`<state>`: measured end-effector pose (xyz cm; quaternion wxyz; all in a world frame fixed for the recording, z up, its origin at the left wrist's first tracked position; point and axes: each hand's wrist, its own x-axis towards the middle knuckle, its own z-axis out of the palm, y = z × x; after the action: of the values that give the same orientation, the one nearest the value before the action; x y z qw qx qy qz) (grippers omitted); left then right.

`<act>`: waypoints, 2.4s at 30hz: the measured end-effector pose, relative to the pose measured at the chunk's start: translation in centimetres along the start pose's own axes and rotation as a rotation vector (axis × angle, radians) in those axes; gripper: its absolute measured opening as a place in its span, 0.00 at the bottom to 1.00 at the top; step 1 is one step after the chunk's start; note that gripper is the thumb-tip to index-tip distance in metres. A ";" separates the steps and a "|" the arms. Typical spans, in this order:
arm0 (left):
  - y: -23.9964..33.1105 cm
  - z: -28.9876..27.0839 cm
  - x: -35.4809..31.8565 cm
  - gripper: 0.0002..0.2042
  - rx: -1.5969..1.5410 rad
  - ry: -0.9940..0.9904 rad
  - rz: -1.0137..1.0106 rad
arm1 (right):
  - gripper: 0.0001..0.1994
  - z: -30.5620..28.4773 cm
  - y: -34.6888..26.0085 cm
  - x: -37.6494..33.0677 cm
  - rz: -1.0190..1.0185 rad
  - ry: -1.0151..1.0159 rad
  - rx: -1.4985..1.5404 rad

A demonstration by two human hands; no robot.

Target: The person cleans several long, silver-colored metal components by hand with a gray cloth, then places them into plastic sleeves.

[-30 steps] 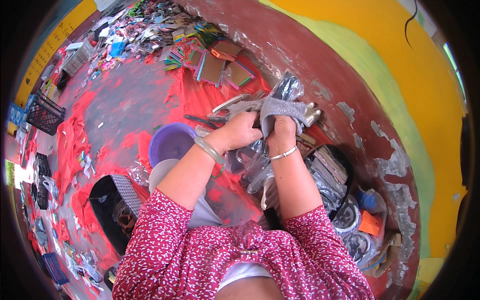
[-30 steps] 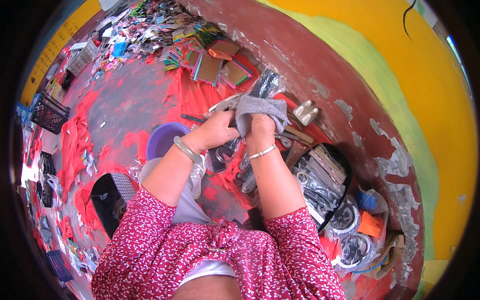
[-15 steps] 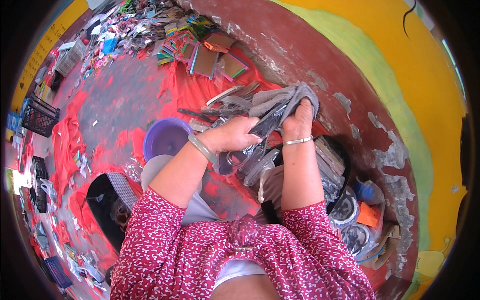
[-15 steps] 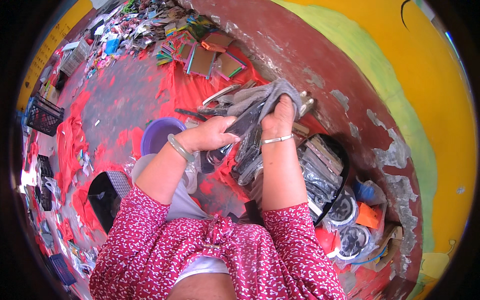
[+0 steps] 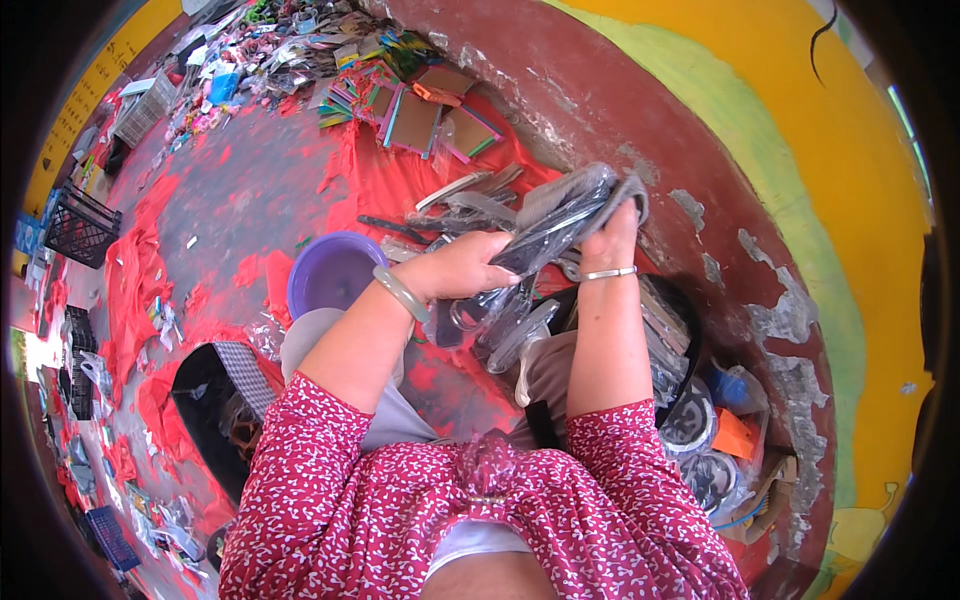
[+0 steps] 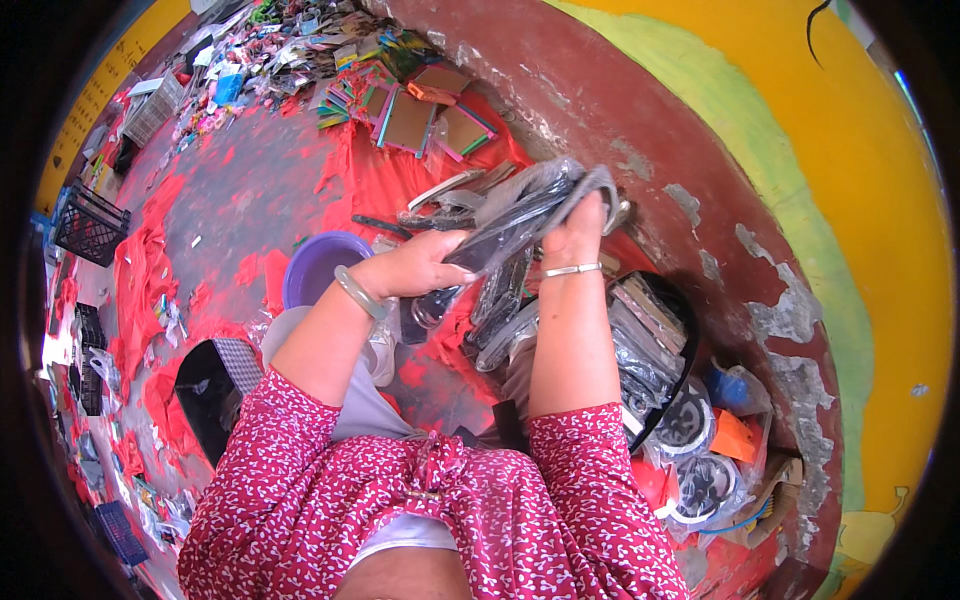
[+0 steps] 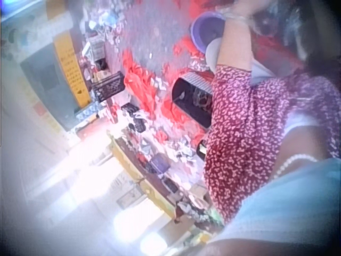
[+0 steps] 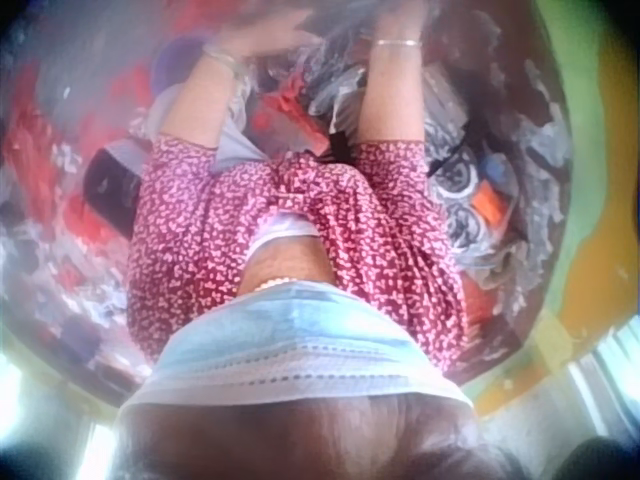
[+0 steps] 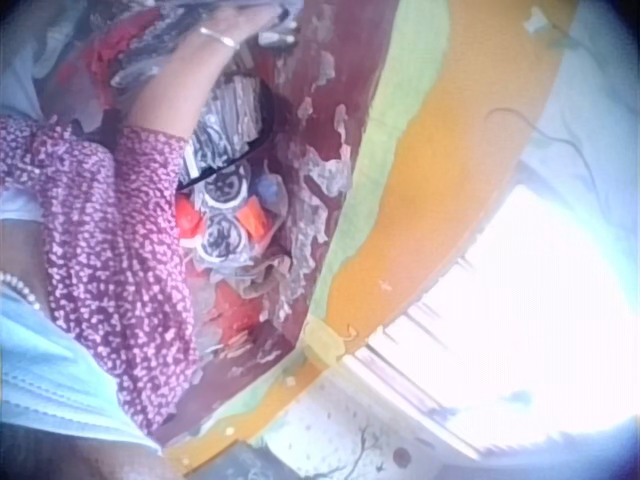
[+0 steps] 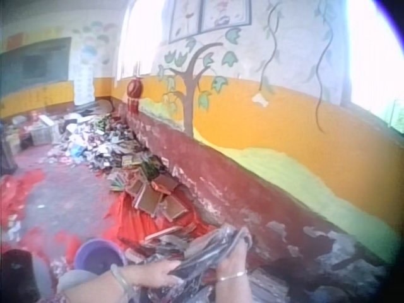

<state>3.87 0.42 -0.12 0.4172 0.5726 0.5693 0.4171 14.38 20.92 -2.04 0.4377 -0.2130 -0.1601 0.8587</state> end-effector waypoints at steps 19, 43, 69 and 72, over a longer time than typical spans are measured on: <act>1.5 -0.7 0.3 0.14 -0.571 0.228 0.081 | 0.22 4.4 6.0 -7.7 0.027 -0.360 -0.396; 0.5 1.4 0.9 0.08 -0.338 0.109 -0.042 | 0.10 3.6 1.0 -4.9 -0.187 0.005 -0.044; 0.8 -0.2 1.1 0.16 -0.061 0.291 0.199 | 0.13 4.1 5.7 -8.2 0.063 -0.313 -0.407; 1.1 -0.2 1.4 0.16 -0.058 0.221 0.100 | 0.12 4.0 5.7 -8.1 0.010 -0.232 -0.301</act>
<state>3.97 1.84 1.01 0.3468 0.5386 0.5704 0.5141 12.77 10.70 0.58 0.3751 -0.1767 -0.3350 0.8461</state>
